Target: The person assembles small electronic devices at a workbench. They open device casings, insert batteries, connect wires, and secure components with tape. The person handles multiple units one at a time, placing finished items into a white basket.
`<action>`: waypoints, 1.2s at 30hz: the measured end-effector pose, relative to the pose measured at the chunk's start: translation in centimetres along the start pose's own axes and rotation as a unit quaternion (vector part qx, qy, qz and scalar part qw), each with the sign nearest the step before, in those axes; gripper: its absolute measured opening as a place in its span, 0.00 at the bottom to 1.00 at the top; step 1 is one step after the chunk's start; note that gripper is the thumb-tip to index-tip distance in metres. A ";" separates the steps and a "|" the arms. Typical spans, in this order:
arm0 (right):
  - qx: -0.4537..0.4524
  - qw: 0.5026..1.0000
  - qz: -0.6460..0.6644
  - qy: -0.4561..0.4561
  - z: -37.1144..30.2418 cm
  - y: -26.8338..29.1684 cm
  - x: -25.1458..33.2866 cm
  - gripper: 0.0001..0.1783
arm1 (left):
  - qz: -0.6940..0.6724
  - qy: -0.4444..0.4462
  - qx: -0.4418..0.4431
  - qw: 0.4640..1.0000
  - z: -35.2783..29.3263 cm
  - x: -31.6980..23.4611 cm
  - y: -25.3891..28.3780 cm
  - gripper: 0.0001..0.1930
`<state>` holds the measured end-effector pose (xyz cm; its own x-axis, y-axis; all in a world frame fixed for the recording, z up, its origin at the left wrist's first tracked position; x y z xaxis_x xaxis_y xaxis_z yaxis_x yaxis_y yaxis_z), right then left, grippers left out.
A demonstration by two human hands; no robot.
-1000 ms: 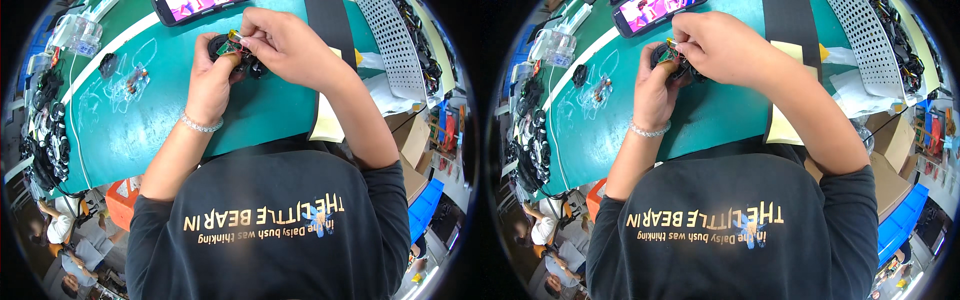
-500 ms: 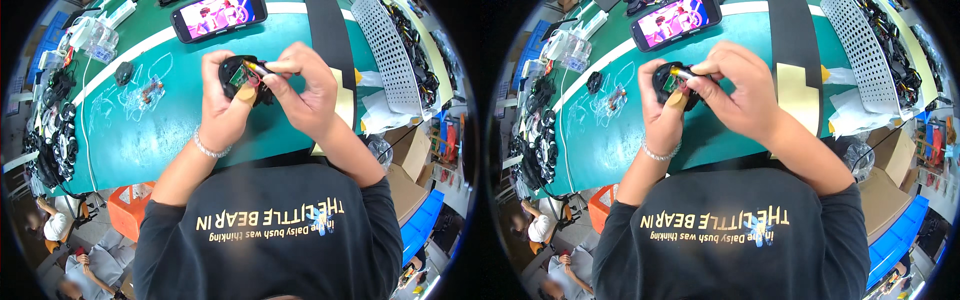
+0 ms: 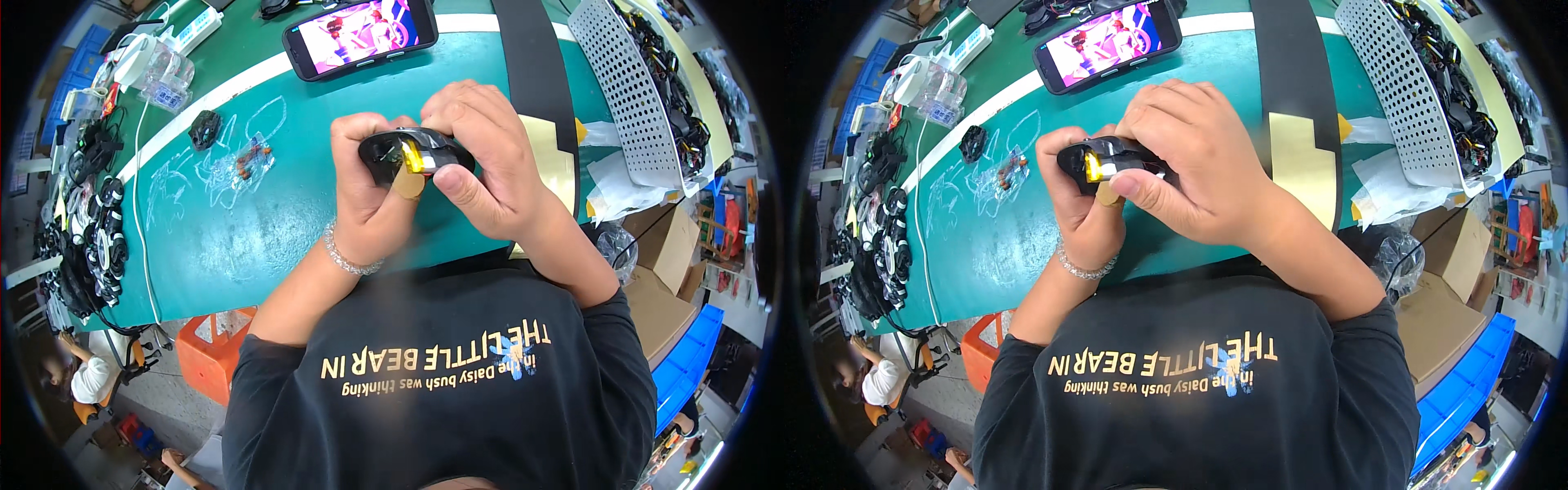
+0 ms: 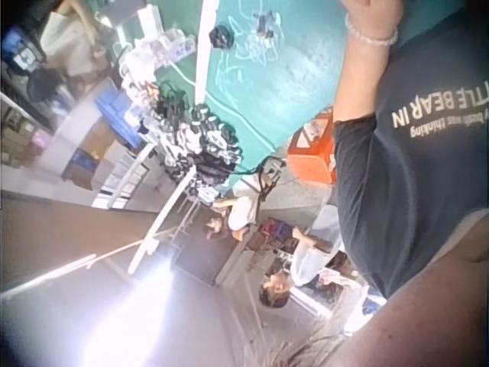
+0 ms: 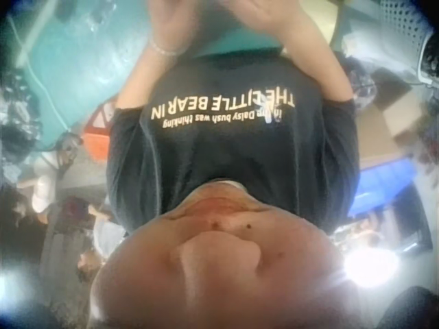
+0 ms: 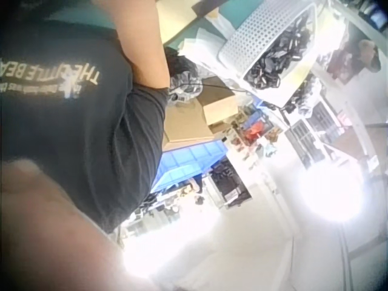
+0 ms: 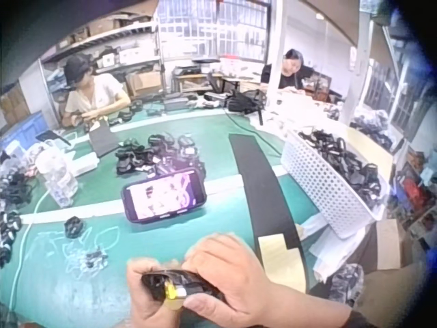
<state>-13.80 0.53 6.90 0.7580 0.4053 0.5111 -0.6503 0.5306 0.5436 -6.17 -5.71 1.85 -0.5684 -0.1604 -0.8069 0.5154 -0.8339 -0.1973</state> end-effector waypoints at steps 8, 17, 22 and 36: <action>0.002 1.000 0.014 -0.011 -0.4 -0.3 0.1 0.23 | 0.041 -0.010 0.017 0.999 -0.4 -0.2 -0.2 0.20; -0.029 0.998 0.055 0.019 -1.0 0.0 -0.1 0.19 | 0.068 -0.043 0.024 0.996 -0.4 -0.1 -0.4 0.18; -0.029 0.993 0.104 -0.049 -1.7 -0.3 -1.6 0.19 | 0.082 -0.006 0.002 0.997 -0.3 0.7 -0.2 0.17; -0.059 0.967 0.157 -0.194 -4.6 -0.3 -3.7 0.10 | -0.040 0.181 0.025 0.982 -0.7 3.7 -1.4 0.17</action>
<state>-16.20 2.28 1.82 0.4340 0.2617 0.8621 -0.8173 0.5170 0.2545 -8.56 -4.78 -1.21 -0.3348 0.0972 -0.9372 0.4421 -0.8622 -0.2474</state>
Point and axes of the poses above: each hand's wrist, its own z-axis towards the middle knuckle, its own y-axis out of the back of the hand, x = y × z, the point moved 9 cm from there along z, towards the middle knuckle
